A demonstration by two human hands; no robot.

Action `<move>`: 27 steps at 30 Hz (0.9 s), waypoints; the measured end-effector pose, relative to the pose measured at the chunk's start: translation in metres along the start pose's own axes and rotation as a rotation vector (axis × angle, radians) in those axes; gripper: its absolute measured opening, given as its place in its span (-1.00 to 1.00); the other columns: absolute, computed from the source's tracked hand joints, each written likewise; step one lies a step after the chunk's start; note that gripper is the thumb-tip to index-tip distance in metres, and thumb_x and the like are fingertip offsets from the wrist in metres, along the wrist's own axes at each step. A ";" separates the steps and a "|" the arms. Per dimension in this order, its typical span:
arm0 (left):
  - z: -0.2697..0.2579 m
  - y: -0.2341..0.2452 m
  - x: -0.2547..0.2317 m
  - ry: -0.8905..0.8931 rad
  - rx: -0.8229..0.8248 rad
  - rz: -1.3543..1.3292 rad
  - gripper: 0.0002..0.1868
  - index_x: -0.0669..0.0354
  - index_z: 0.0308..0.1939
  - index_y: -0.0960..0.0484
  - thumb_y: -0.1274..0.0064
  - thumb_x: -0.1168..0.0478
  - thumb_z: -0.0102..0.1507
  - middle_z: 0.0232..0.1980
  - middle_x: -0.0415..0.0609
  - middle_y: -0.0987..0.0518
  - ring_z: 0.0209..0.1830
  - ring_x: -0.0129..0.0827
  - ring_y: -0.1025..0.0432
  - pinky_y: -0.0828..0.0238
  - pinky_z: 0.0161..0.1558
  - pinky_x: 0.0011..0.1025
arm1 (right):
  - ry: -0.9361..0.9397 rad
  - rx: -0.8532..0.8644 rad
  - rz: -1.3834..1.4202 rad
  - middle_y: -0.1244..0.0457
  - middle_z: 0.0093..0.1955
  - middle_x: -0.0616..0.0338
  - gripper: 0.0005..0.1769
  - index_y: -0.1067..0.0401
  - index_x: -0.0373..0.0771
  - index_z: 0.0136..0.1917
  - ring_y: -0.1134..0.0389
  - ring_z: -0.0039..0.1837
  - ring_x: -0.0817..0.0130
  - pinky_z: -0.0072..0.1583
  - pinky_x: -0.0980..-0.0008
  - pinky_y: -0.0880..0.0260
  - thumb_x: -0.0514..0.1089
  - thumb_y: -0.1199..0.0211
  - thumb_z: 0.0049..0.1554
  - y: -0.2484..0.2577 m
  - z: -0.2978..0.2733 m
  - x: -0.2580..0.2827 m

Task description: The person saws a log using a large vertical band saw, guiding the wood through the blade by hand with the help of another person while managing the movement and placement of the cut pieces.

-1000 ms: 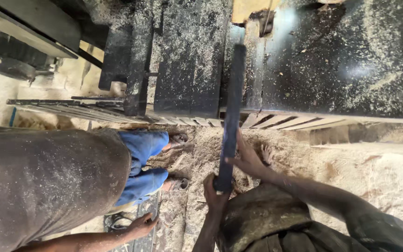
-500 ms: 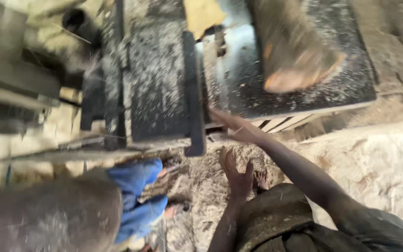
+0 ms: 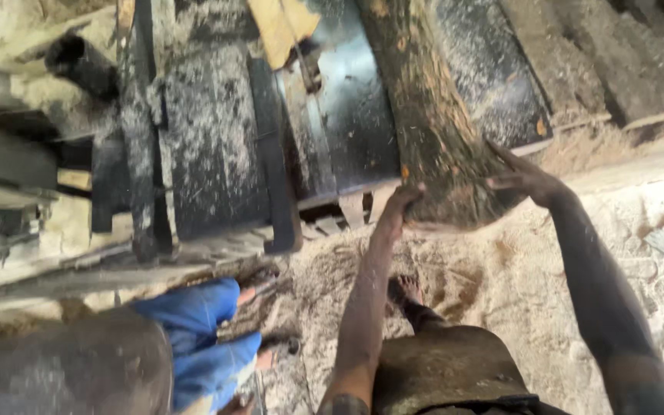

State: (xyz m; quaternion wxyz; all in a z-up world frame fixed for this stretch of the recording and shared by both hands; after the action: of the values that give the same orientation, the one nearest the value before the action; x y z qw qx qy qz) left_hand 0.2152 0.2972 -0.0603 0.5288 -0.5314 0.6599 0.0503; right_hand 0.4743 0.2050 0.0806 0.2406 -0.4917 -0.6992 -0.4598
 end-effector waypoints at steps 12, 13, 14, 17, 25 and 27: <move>-0.307 0.028 0.099 -0.014 -0.038 -0.069 -0.06 0.48 0.43 -0.32 -0.24 -0.08 0.15 0.27 0.25 -0.50 0.27 0.05 -0.40 -0.36 0.28 -0.01 | 0.051 -0.024 0.038 -0.09 0.57 -0.23 0.38 0.18 -0.17 0.69 -0.15 0.57 0.02 0.51 0.12 -0.12 0.19 -0.50 -0.19 -0.193 -0.228 -0.053; -0.331 0.026 0.132 0.061 -0.174 -0.035 -0.04 0.39 0.46 -0.23 -0.27 -0.02 0.12 0.28 0.19 -0.51 0.27 -0.05 -0.43 -0.39 0.26 -0.14 | 0.006 -0.004 0.073 -0.07 0.58 -0.20 0.39 0.19 -0.15 0.69 -0.17 0.55 0.04 0.48 0.13 -0.17 0.15 -0.53 -0.21 -0.208 -0.258 -0.063; -0.355 0.025 0.161 0.135 -0.311 0.000 0.00 0.29 0.49 -0.14 -0.30 0.04 0.08 0.30 0.12 -0.52 0.26 -0.15 -0.45 -0.43 0.25 -0.27 | -0.039 0.016 0.107 -0.05 0.59 -0.18 0.40 0.19 -0.12 0.68 -0.20 0.53 0.06 0.46 0.14 -0.21 0.11 -0.55 -0.22 -0.222 -0.287 -0.073; -0.442 0.006 0.222 0.168 -0.314 -0.051 0.00 0.31 0.51 -0.21 -0.30 0.10 0.05 0.27 0.05 -0.55 0.23 -0.23 -0.48 -0.45 0.21 -0.32 | -0.128 0.032 0.158 -0.08 0.60 -0.08 0.42 0.14 -0.06 0.66 -0.28 0.50 0.06 0.40 0.13 -0.36 0.04 -0.63 -0.28 -0.253 -0.359 -0.107; -0.536 -0.026 0.249 0.124 -0.247 -0.122 0.06 0.38 0.54 -0.27 -0.31 0.06 0.01 0.28 0.25 -0.57 0.21 -0.07 -0.50 -0.48 0.21 -0.24 | -0.101 0.101 0.008 0.05 0.67 0.06 0.55 0.19 0.09 0.71 0.05 0.66 0.03 0.54 -0.06 -0.06 0.12 -0.67 -0.35 -0.299 -0.444 -0.152; -0.545 -0.032 0.237 0.171 -0.311 0.057 0.13 0.21 0.58 -0.15 -0.33 0.03 -0.02 0.35 0.13 -0.49 0.25 -0.13 -0.50 -0.47 0.24 -0.28 | -0.104 0.111 -0.015 0.10 0.68 0.08 0.60 0.23 0.11 0.72 0.08 0.65 0.03 0.54 -0.09 -0.07 0.20 -0.69 -0.36 -0.302 -0.444 -0.153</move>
State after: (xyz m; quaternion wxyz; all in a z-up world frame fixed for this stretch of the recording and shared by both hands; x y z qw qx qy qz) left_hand -0.0823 -0.2127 0.0145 0.3805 -0.5903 0.7015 0.1213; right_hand 0.2099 -0.2852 0.0416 0.2273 -0.4956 -0.7388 -0.3961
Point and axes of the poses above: each hand's wrist, its own z-axis towards the middle knuckle, its own y-axis out of the back of the hand, x = y × z, the point moved 2 cm from there along z, towards the middle knuckle
